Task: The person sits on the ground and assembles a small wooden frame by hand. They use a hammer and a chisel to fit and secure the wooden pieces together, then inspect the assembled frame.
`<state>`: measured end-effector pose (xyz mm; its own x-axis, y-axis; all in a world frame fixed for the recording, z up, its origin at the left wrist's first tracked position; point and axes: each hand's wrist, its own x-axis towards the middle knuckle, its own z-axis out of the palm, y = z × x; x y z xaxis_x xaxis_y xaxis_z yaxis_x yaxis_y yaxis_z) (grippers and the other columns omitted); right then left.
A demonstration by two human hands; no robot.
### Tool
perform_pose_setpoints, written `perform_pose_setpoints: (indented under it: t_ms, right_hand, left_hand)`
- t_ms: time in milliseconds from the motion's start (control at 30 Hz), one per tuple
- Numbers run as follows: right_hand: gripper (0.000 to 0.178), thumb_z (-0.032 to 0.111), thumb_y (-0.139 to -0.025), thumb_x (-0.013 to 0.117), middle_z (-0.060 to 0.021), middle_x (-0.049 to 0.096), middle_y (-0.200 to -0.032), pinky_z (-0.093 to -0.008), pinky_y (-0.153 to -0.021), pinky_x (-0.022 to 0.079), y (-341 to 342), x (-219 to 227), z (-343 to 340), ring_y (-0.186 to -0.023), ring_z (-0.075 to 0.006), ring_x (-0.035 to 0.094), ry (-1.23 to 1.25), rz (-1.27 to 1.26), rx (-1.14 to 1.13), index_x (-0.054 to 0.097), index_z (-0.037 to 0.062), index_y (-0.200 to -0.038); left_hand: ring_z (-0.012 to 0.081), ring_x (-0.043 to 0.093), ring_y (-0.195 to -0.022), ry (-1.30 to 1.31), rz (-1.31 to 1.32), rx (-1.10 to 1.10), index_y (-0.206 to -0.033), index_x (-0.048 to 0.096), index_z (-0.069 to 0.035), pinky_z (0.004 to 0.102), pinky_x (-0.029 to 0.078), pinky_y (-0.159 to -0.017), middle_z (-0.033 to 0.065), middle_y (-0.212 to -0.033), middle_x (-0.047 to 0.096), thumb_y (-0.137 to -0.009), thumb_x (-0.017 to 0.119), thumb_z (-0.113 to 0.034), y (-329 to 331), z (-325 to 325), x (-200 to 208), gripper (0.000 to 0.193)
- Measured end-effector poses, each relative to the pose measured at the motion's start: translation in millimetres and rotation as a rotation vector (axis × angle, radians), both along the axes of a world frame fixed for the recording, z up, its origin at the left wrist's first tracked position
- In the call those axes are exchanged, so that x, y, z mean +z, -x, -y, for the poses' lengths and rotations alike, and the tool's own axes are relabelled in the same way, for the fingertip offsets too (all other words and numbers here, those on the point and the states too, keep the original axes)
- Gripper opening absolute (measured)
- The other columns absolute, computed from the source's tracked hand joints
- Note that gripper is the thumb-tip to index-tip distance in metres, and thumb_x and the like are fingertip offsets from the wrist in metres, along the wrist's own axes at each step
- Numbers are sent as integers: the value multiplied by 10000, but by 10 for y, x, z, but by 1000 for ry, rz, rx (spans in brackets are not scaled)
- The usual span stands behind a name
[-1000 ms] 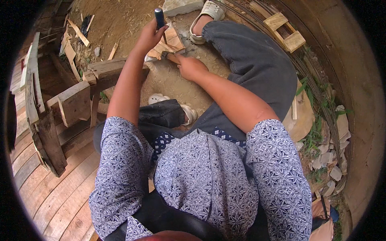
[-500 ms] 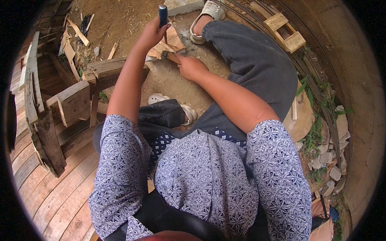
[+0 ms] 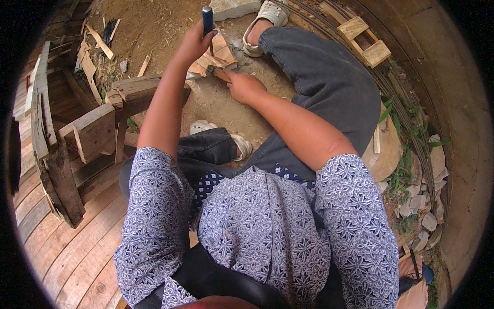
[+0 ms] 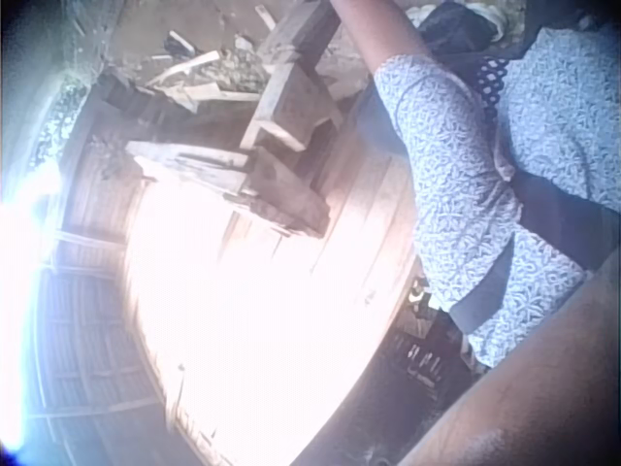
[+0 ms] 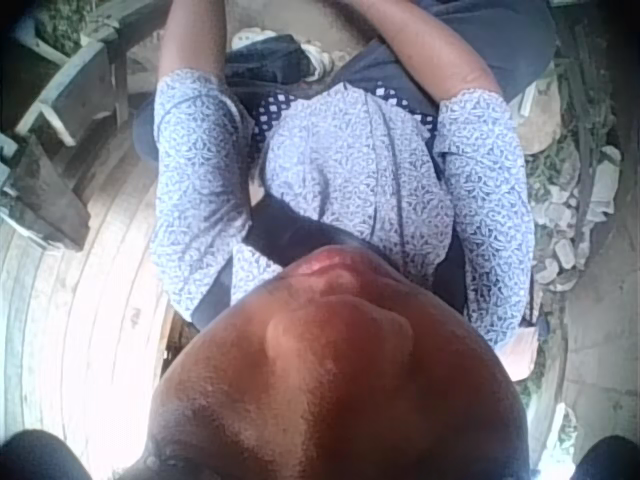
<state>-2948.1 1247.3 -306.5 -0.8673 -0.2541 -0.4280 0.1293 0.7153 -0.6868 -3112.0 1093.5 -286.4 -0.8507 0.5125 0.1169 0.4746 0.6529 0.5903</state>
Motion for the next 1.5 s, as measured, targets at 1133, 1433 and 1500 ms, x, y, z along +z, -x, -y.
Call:
perform_pose_setpoints:
  t_ms: [1133, 1433, 1500]
  right_hand:
    - [334, 334, -984, 560, -97, 658, -783, -369, -549, 511, 293, 678, -489, -585, -213, 653, 401, 141, -540, 578, 63, -1178]
    - [319, 366, -1022, 514, -38, 546, -696, -305, -473, 443, 923, 854, -777, -521, -136, 532, 303, -650, -552, 517, 51, -1072]
    - [350, 345, -1010, 508, -148, 606, -871, -400, -680, 478, 862, 831, -761, -771, -269, 602, 275, -376, -433, 533, 27, -1155]
  left_hand:
    - [492, 598, -945, 16, 59, -40, -1093, 571, -24, 511, 491, -787, 266, -980, 651, -893, 696, -222, -87, -5, 47, 307]
    - [465, 595, -990, -5, 96, -52, -1140, 560, -19, 496, 483, -828, 252, -1054, 637, -894, 698, -187, -80, -149, 132, 329]
    - [459, 599, -996, 6, 56, -47, -1154, 561, -17, 490, 485, -832, 252, -1061, 638, -896, 695, -189, -121, -79, 103, 338]
